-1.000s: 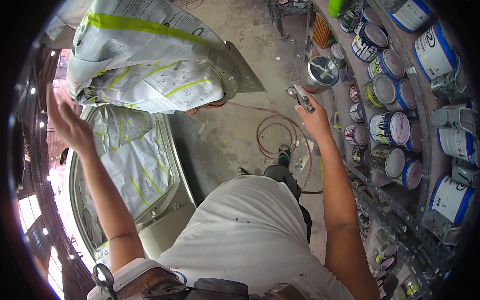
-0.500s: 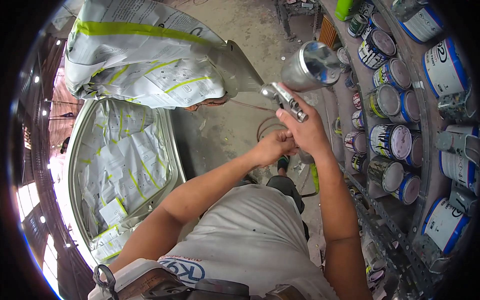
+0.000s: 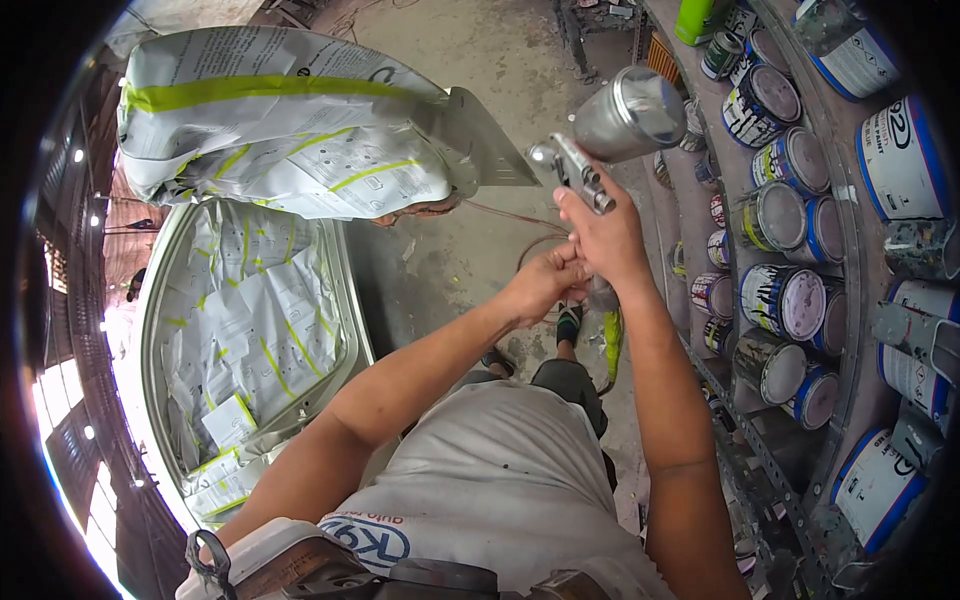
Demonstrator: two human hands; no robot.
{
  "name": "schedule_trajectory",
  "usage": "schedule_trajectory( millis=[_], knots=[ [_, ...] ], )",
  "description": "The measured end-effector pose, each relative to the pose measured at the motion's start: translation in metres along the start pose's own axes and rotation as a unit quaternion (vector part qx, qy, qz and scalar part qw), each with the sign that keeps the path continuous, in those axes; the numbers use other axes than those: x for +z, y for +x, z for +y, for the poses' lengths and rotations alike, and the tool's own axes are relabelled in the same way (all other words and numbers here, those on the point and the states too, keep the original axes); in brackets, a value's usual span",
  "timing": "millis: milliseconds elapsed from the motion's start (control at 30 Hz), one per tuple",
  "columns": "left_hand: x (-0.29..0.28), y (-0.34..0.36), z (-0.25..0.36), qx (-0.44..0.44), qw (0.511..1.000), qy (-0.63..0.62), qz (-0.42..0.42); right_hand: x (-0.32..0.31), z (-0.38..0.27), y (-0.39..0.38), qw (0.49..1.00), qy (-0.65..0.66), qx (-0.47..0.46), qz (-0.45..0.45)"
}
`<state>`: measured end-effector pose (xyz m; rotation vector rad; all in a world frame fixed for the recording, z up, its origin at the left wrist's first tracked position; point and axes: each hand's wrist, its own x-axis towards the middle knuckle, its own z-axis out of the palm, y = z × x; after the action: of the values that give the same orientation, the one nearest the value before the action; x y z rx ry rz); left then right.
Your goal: The recorder mixes paint with thinner and then uses a spray gun to paint a car door that has been partially masked with paper.
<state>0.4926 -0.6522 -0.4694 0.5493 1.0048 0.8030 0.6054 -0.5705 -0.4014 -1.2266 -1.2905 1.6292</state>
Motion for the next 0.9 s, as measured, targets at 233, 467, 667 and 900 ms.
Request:
schedule_trajectory(
  millis=[233, 467, 667, 900],
  knots=[
    [0.003, 0.003, 0.022, 0.042, 0.999, 0.003, 0.025, -0.008, -0.008, 0.027, 0.993, 0.114, -0.014, -0.035],
    [-0.041, 0.057, -0.009, -0.022, 0.993, -0.017, 0.115, 0.01, 0.071, 0.091, 0.993, 0.11, 0.043, -0.012],
    [-0.085, 0.093, -0.066, -0.127, 0.976, 0.004, 0.178, 0.013, 0.18, 0.125, 0.988, 0.11, 0.106, 0.012],
    [-0.16, -0.017, -0.18, -0.154, 0.905, 0.35, 0.187, 0.012, 0.331, 0.15, 0.975, 0.094, 0.184, 0.089]
  ],
)
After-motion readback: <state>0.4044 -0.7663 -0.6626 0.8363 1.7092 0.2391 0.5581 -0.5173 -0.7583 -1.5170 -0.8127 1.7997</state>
